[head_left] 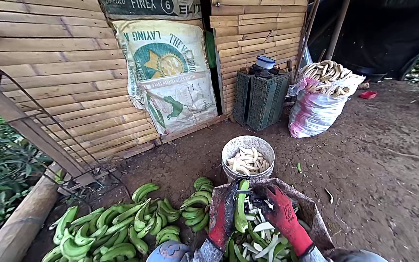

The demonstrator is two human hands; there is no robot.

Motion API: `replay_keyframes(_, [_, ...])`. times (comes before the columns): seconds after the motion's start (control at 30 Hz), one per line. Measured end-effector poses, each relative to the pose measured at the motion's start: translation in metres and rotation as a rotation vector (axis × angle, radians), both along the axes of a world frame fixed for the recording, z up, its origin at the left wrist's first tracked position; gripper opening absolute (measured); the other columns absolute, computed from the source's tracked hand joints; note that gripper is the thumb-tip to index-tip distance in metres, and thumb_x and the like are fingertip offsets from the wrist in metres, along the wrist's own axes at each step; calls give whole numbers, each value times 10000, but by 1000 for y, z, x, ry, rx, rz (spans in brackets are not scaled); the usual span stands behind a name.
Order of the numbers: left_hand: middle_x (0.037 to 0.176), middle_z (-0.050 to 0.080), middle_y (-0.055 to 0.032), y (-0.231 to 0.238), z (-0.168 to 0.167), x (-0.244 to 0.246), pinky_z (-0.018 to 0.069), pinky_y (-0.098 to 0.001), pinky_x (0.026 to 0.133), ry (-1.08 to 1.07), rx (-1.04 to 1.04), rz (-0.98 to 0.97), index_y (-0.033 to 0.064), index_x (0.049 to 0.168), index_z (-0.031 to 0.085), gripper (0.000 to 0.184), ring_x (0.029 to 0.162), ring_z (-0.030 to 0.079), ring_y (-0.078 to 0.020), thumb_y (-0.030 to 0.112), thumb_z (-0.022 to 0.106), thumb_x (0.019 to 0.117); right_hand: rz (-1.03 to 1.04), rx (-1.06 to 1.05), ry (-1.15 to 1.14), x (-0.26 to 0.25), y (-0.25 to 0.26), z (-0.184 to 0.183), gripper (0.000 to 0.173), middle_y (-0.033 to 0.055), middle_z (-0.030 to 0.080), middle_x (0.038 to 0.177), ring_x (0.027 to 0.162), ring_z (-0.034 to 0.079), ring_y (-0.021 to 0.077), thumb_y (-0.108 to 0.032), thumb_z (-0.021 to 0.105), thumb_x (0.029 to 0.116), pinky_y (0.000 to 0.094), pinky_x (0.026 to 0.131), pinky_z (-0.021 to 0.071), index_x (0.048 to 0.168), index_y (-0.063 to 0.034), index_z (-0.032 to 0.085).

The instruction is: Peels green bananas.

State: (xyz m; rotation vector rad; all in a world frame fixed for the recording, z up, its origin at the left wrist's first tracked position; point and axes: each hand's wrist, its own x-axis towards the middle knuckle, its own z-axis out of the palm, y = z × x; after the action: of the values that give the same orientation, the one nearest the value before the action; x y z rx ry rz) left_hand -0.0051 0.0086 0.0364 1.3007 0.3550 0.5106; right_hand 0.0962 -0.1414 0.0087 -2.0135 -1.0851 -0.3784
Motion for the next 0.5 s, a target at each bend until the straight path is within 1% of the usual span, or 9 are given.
replay_keyframes(0.07, [888, 667, -56, -14, -3, -1, 568, -275, 667, 82, 29, 22, -8, 1239, 590, 385, 718, 640, -104, 240, 321, 1120, -159, -35, 116, 18, 4, 5, 389, 277, 693, 1130, 1034, 685, 460, -164, 710, 857, 606, 855, 546, 1199, 20, 714])
replay_keyframes(0.13, [1018, 677, -81, -24, -4, -5, 563, -271, 797, 104, 28, -25, -29, 1307, 574, 355, 846, 650, -97, 212, 412, 1101, -298, -36, 252, 45, 0, 10, 418, 284, 672, 1193, 1079, 671, 453, -124, 666, 909, 607, 916, 526, 1304, 13, 651])
replay_keyframes(0.17, [1004, 687, -75, -27, -2, -5, 566, -248, 793, 103, -1, -10, -32, 1285, 587, 330, 842, 659, -85, 197, 451, 1089, -311, -6, 276, 54, -3, 13, 419, 279, 672, 1199, 1085, 671, 441, -115, 655, 920, 606, 935, 521, 1319, 10, 641])
replay_keyframes(0.23, [794, 655, -67, -14, -6, 4, 572, -273, 573, 82, -110, 47, -16, 1210, 589, 349, 628, 643, -126, 241, 373, 1115, -220, 62, 248, 48, -5, 20, 371, 208, 709, 1138, 1033, 700, 356, -188, 645, 942, 549, 911, 547, 1274, -26, 679])
replay_keyframes(0.3, [888, 677, -75, 8, -14, 14, 599, -310, 672, -13, -127, 86, -6, 1281, 573, 411, 729, 673, -148, 253, 296, 1122, -51, 89, 217, 25, -5, 19, 350, 111, 738, 1080, 982, 714, 243, -299, 646, 942, 460, 881, 574, 1209, -88, 730])
replay_keyframes(0.33, [963, 688, -87, 16, -15, 16, 600, -319, 740, -57, -121, 128, -8, 1309, 566, 415, 807, 681, -151, 248, 299, 1120, 39, 77, 218, 12, -5, 15, 351, 84, 743, 1083, 992, 715, 211, -330, 655, 943, 435, 895, 582, 1199, -106, 741])
replay_keyframes(0.37, [981, 684, -77, 20, -13, 19, 596, -301, 747, -86, -143, 170, 3, 1311, 547, 400, 826, 681, -134, 244, 289, 1123, 118, 53, 213, 0, -4, 9, 352, 78, 745, 1081, 996, 714, 208, -346, 665, 939, 428, 894, 582, 1188, -111, 749])
replay_keyframes(0.43, [1033, 677, -89, 26, -14, 22, 593, -302, 776, -131, -160, 170, 5, 1366, 507, 410, 860, 684, -143, 245, 278, 1126, 175, -50, 167, -16, -1, 0, 338, 101, 738, 1071, 992, 715, 256, -324, 675, 923, 454, 866, 588, 1180, -118, 750])
replay_keyframes(0.5, [1107, 679, -105, 25, -19, 20, 590, -318, 829, -126, -124, 78, 1, 1417, 497, 435, 918, 686, -157, 245, 294, 1120, 101, -124, 104, -15, 2, 0, 336, 179, 726, 1063, 996, 708, 366, -251, 696, 876, 530, 834, 575, 1156, -74, 751])
